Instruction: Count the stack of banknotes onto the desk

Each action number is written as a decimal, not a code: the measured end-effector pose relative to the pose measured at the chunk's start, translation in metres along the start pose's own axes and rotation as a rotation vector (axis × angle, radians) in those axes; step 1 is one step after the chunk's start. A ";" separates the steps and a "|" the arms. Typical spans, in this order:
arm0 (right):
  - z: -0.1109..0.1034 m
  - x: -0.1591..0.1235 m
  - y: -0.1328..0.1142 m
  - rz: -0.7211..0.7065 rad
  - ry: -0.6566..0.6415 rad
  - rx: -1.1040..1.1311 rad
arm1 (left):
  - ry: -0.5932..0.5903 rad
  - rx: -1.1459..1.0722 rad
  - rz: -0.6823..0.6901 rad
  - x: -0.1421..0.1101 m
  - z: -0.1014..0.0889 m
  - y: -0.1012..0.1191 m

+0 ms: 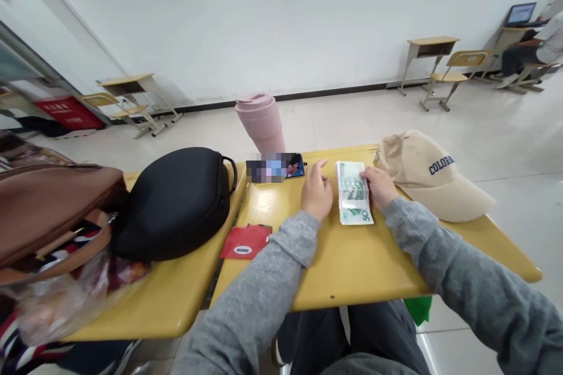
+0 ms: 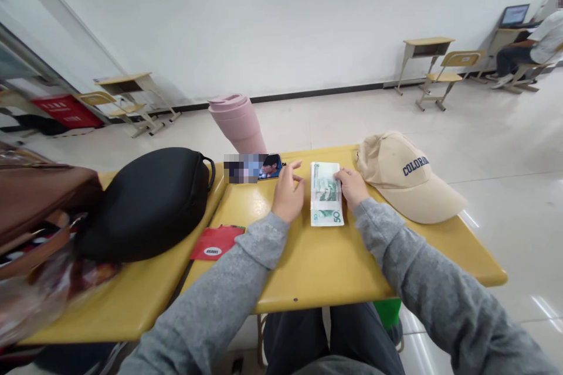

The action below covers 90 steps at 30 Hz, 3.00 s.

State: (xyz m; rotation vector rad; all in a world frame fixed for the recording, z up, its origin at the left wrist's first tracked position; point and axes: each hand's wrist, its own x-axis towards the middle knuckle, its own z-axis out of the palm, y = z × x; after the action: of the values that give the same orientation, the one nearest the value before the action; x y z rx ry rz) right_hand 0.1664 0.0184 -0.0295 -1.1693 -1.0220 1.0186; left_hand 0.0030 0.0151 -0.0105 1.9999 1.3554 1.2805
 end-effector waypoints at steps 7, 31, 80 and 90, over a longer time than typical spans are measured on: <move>0.009 0.010 -0.023 -0.306 0.048 -0.115 | -0.005 -0.679 -0.567 0.008 -0.001 0.007; 0.007 -0.017 -0.011 -0.767 -0.130 -0.364 | -0.197 -0.878 -0.162 0.002 0.008 -0.009; 0.000 -0.025 -0.033 0.124 -0.723 0.306 | -1.051 -1.190 -0.564 -0.009 -0.004 0.003; -0.012 0.014 -0.014 -0.365 -0.092 0.127 | -0.002 -0.565 -0.431 0.011 0.001 -0.010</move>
State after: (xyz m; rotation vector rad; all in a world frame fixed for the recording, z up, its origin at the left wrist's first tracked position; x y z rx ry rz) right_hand 0.1828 0.0282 -0.0159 -0.8005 -1.1748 0.8370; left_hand 0.0003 0.0299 -0.0134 1.2504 1.1661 1.2682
